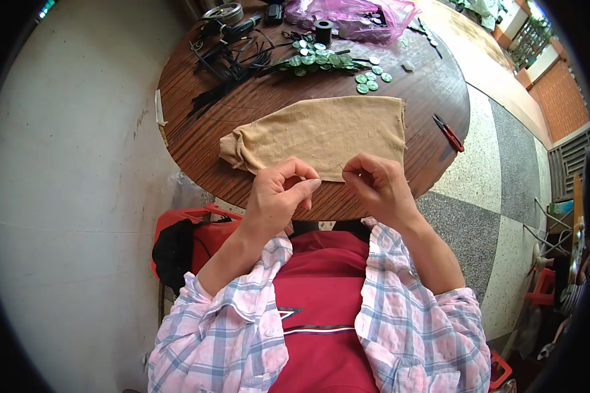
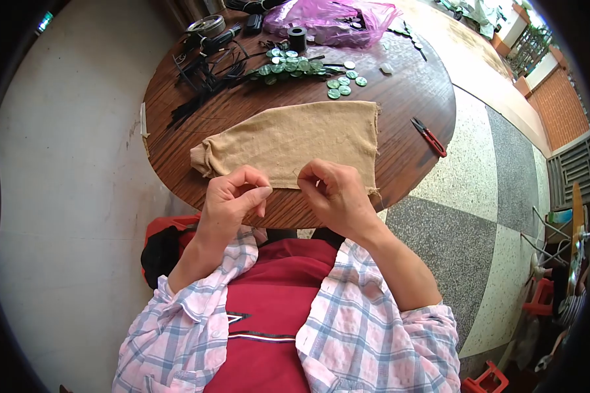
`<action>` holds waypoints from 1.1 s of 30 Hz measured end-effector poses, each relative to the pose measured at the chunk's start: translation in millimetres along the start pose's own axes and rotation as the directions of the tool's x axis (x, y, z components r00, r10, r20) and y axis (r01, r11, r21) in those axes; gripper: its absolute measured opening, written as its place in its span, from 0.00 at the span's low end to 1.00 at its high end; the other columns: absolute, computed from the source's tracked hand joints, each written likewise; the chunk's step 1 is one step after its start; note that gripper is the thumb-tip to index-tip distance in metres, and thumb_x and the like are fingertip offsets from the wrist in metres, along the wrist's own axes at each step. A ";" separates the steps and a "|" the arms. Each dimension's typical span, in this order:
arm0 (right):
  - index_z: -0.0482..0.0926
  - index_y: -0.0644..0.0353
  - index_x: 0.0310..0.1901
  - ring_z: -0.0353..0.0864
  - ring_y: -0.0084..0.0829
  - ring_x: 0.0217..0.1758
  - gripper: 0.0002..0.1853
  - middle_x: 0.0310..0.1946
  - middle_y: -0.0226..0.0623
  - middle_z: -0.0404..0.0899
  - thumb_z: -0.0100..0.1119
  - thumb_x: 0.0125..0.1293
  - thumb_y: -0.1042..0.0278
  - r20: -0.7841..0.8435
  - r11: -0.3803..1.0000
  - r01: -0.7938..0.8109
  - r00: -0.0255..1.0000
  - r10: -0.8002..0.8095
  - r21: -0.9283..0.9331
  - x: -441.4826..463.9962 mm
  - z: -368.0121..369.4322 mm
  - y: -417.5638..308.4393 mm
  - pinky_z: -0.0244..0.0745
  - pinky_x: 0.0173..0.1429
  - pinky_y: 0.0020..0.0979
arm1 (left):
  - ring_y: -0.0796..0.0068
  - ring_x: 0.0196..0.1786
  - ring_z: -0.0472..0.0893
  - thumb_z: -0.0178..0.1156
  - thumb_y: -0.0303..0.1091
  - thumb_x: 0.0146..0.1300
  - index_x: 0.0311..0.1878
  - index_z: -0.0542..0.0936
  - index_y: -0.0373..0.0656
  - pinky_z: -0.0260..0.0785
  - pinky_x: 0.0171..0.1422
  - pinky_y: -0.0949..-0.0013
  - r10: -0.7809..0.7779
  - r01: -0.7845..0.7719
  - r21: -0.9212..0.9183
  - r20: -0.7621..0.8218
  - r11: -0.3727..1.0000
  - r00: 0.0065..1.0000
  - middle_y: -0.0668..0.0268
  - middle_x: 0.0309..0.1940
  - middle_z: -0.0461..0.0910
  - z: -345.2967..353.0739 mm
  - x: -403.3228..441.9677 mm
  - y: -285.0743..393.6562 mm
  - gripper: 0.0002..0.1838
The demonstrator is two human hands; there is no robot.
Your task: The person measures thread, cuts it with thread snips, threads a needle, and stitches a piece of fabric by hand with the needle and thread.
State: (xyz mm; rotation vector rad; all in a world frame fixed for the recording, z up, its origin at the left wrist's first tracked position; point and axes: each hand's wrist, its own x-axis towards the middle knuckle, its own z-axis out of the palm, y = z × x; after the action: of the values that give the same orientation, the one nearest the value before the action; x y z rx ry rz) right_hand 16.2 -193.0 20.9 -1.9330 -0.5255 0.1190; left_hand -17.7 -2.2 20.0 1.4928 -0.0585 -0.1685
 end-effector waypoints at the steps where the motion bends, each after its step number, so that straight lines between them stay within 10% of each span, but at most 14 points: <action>1: 0.74 0.67 0.30 0.67 0.16 0.24 0.02 0.20 0.29 0.72 0.54 0.56 0.78 -0.013 1.000 0.008 1.000 -0.008 -0.004 -0.9 -1.4 2.9 0.62 0.27 0.20 | 0.84 0.23 0.72 0.55 0.21 0.56 0.30 0.75 0.34 0.64 0.28 0.82 -0.017 0.019 -0.057 0.032 0.998 0.999 0.66 0.29 0.73 -1.1 -1.2 1.2 0.01; 5: 0.74 0.67 0.30 0.73 0.25 0.23 0.04 0.20 0.39 0.75 0.54 0.53 0.77 -0.111 0.999 -0.001 0.994 -0.003 -0.037 -3.9 -10.0 13.6 0.67 0.29 0.24 | 0.82 0.23 0.71 0.53 0.21 0.55 0.30 0.74 0.33 0.63 0.29 0.81 -0.017 0.066 -0.258 0.187 0.964 0.982 0.62 0.30 0.72 -3.5 -7.4 9.0 0.01; 12: 0.75 0.67 0.30 0.70 0.16 0.24 0.05 0.20 0.28 0.74 0.55 0.55 0.74 -0.177 0.957 -0.206 0.954 0.243 0.203 -22.6 -36.1 29.2 0.67 0.29 0.20 | 0.82 0.27 0.72 0.54 0.18 0.52 0.30 0.74 0.35 0.65 0.32 0.81 -0.064 0.104 -0.058 0.480 0.993 0.875 0.64 0.30 0.75 11.6 -16.7 30.7 0.02; 17: 0.75 0.65 0.30 0.67 0.12 0.21 0.04 0.20 0.26 0.74 0.55 0.58 0.74 -0.216 0.925 -0.198 0.936 0.277 0.325 -46.6 -65.2 39.1 0.62 0.24 0.16 | 0.76 0.30 0.76 0.53 0.17 0.52 0.31 0.75 0.34 0.67 0.33 0.76 -0.038 -0.149 0.203 0.701 0.968 0.712 0.62 0.32 0.75 44.8 0.3 12.6 0.04; 20: 0.76 0.65 0.30 0.67 0.12 0.20 0.04 0.20 0.27 0.74 0.55 0.58 0.74 -0.280 0.945 -0.162 0.928 0.244 0.286 -68.9 -85.9 36.1 0.62 0.23 0.16 | 0.68 0.30 0.77 0.54 0.17 0.50 0.32 0.75 0.37 0.69 0.33 0.71 0.242 -0.548 0.192 0.745 0.814 0.621 0.60 0.29 0.76 100.5 15.3 -19.6 0.06; 23: 0.76 0.66 0.30 0.68 0.13 0.20 0.04 0.21 0.28 0.75 0.55 0.58 0.74 -0.277 0.921 -0.187 0.916 0.289 0.342 -92.4 -103.8 39.5 0.63 0.23 0.15 | 0.60 0.31 0.76 0.54 0.18 0.49 0.33 0.76 0.39 0.69 0.34 0.66 0.245 -0.658 0.458 0.677 0.598 0.694 0.59 0.27 0.75 128.1 14.2 -25.6 0.07; 27: 0.76 0.66 0.31 0.68 0.13 0.20 0.04 0.21 0.28 0.75 0.56 0.58 0.74 -0.241 0.912 -0.209 0.922 0.304 0.353 -110.7 -109.5 34.4 0.63 0.23 0.16 | 0.86 0.27 0.74 0.57 0.20 0.53 0.41 0.75 0.33 0.68 0.29 0.81 0.099 -0.221 0.246 0.428 0.944 0.898 0.67 0.31 0.77 132.2 29.5 -17.3 0.11; 33: 0.76 0.66 0.30 0.69 0.14 0.21 0.05 0.20 0.29 0.75 0.57 0.57 0.73 -0.193 0.914 -0.234 0.932 0.308 0.332 -112.5 -98.7 32.9 0.63 0.23 0.16 | 0.85 0.28 0.76 0.55 0.20 0.54 0.50 0.72 0.33 0.69 0.31 0.81 0.127 -0.146 0.006 0.460 0.989 0.879 0.63 0.36 0.77 154.1 33.5 -21.9 0.18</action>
State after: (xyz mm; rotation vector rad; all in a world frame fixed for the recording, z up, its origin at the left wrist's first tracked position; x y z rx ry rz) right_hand -43.3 -334.1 15.1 -1.6763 -0.0633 0.1328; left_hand -8.3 -160.8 8.2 1.4556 -0.5526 -0.4068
